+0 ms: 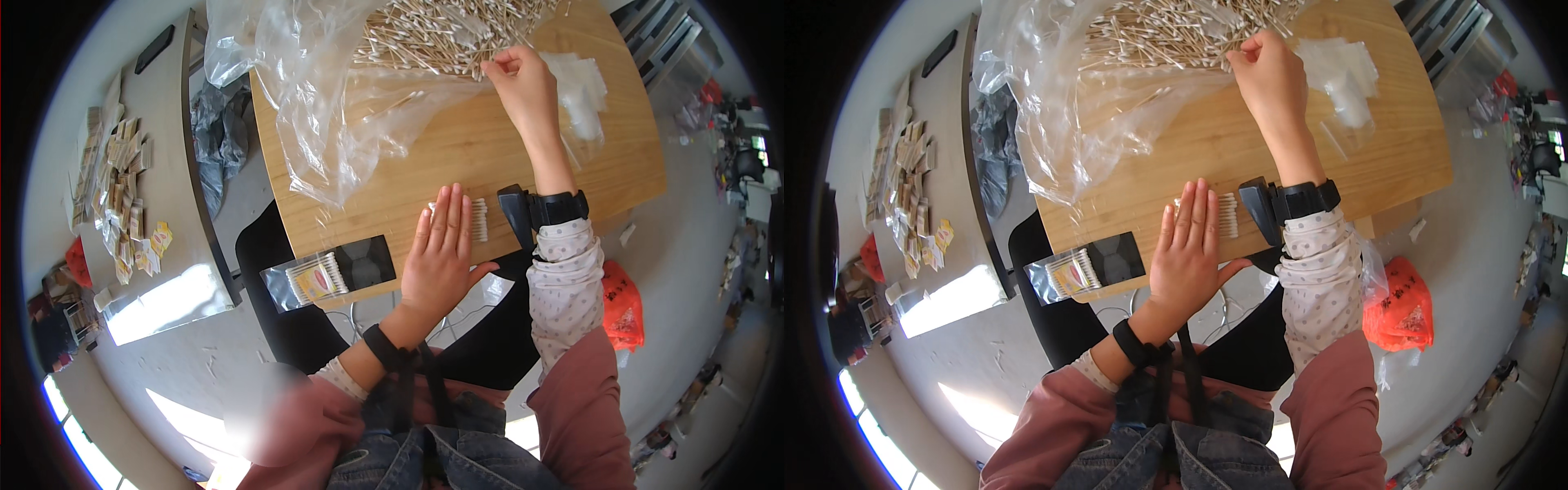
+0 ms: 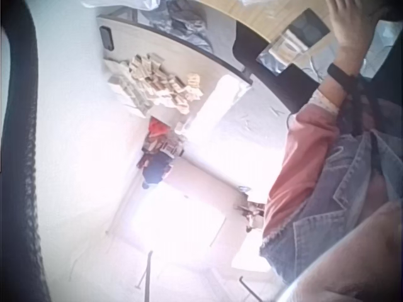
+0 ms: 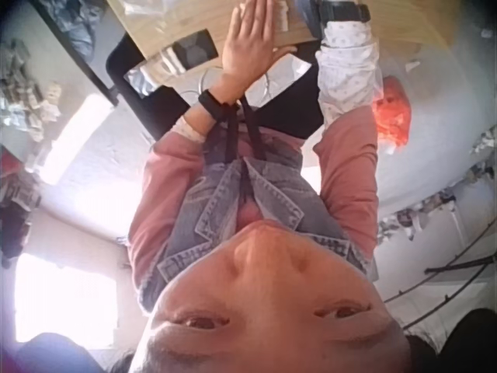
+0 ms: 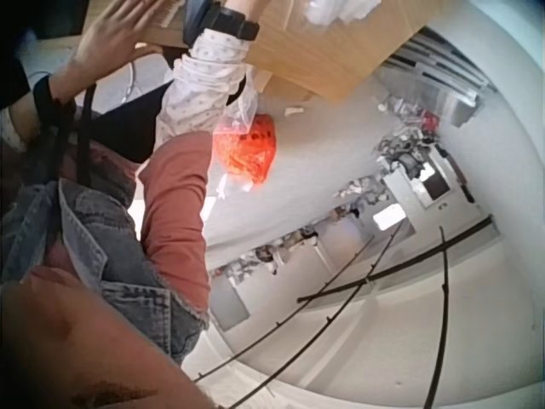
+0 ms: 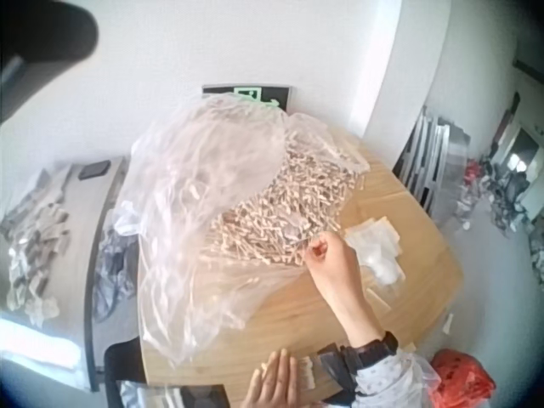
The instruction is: Packing cotton swabs into plastic containers and applying labels.
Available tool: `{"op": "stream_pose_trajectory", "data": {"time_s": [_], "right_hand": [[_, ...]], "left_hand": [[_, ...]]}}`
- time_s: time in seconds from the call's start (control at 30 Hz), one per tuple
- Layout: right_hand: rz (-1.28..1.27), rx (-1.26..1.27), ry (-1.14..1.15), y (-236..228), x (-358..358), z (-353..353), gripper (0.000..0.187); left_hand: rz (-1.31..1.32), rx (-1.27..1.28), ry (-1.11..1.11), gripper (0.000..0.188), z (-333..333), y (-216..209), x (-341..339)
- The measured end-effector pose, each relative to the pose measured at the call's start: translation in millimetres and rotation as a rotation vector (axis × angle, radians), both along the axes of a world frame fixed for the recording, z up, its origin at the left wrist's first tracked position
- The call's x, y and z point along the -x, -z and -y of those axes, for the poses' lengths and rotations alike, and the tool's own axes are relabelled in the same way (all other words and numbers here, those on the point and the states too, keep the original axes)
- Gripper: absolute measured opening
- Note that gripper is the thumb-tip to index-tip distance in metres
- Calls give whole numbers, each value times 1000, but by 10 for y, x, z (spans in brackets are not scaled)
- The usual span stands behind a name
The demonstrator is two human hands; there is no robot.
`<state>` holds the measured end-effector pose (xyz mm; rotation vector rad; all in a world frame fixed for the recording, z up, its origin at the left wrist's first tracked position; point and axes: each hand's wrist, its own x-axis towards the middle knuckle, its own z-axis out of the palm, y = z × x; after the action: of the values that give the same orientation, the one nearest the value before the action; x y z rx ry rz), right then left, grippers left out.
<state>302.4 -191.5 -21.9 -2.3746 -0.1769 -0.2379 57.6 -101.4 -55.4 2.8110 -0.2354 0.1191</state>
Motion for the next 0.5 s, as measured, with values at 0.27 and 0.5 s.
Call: {"op": "stream_pose_trajectory", "data": {"time_s": [0.27, 0.5], "right_hand": [[4, 71, 38, 240, -185, -199, 29], [9, -69, -98, -9, -87, 105, 23]], "left_hand": [[-29, -22, 5, 102, 21, -9, 0], [-20, -7, 5, 103, 18, -34, -4]]}}
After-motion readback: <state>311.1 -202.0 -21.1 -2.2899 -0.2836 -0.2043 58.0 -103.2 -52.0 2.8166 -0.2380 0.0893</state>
